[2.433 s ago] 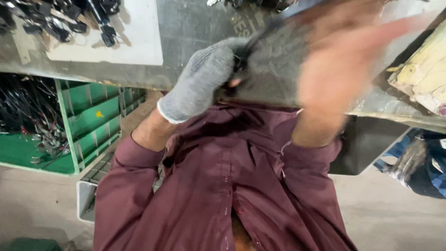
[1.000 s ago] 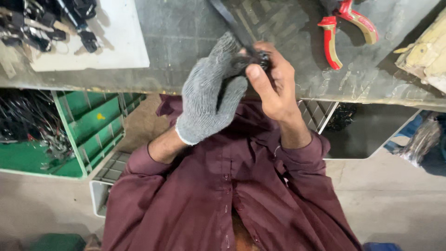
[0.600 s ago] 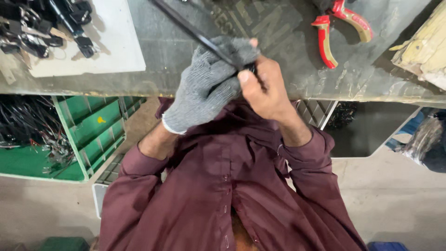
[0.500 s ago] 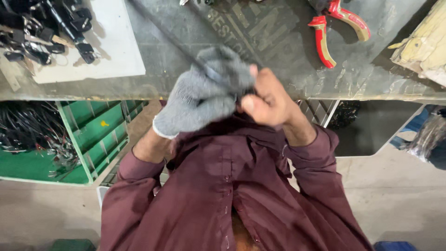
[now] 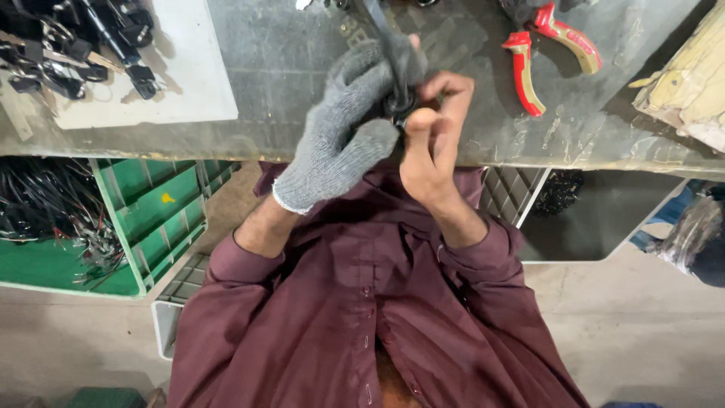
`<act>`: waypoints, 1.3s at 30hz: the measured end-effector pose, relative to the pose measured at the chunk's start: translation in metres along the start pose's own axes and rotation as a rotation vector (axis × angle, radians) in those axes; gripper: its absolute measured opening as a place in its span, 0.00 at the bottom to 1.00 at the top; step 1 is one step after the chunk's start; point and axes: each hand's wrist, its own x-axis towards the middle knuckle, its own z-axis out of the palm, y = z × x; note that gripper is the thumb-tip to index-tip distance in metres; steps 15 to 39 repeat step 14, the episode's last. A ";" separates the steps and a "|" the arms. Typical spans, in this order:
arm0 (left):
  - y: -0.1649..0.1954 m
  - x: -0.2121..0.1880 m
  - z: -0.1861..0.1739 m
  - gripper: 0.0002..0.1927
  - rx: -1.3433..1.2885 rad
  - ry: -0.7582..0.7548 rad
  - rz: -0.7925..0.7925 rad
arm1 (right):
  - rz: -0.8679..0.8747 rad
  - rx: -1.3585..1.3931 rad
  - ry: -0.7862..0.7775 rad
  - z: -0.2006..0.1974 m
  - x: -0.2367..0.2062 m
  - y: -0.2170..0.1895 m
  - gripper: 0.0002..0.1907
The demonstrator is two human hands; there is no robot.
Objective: The person uses pliers to crimp black wire connectors onto the ends of wires. The person repeatedly picks up a wire, positions the connector, and uses pliers to secure it. The person works at a bench with multiple wires and tools visible.
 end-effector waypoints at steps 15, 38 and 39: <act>0.004 -0.023 -0.018 0.16 -0.128 -0.023 0.055 | -0.165 -1.351 0.050 -0.096 0.067 -0.072 0.34; 0.004 -0.023 -0.018 0.16 -0.128 -0.023 0.055 | -0.165 -1.351 0.050 -0.096 0.067 -0.072 0.34; 0.004 -0.023 -0.018 0.16 -0.128 -0.023 0.055 | -0.165 -1.351 0.050 -0.096 0.067 -0.072 0.34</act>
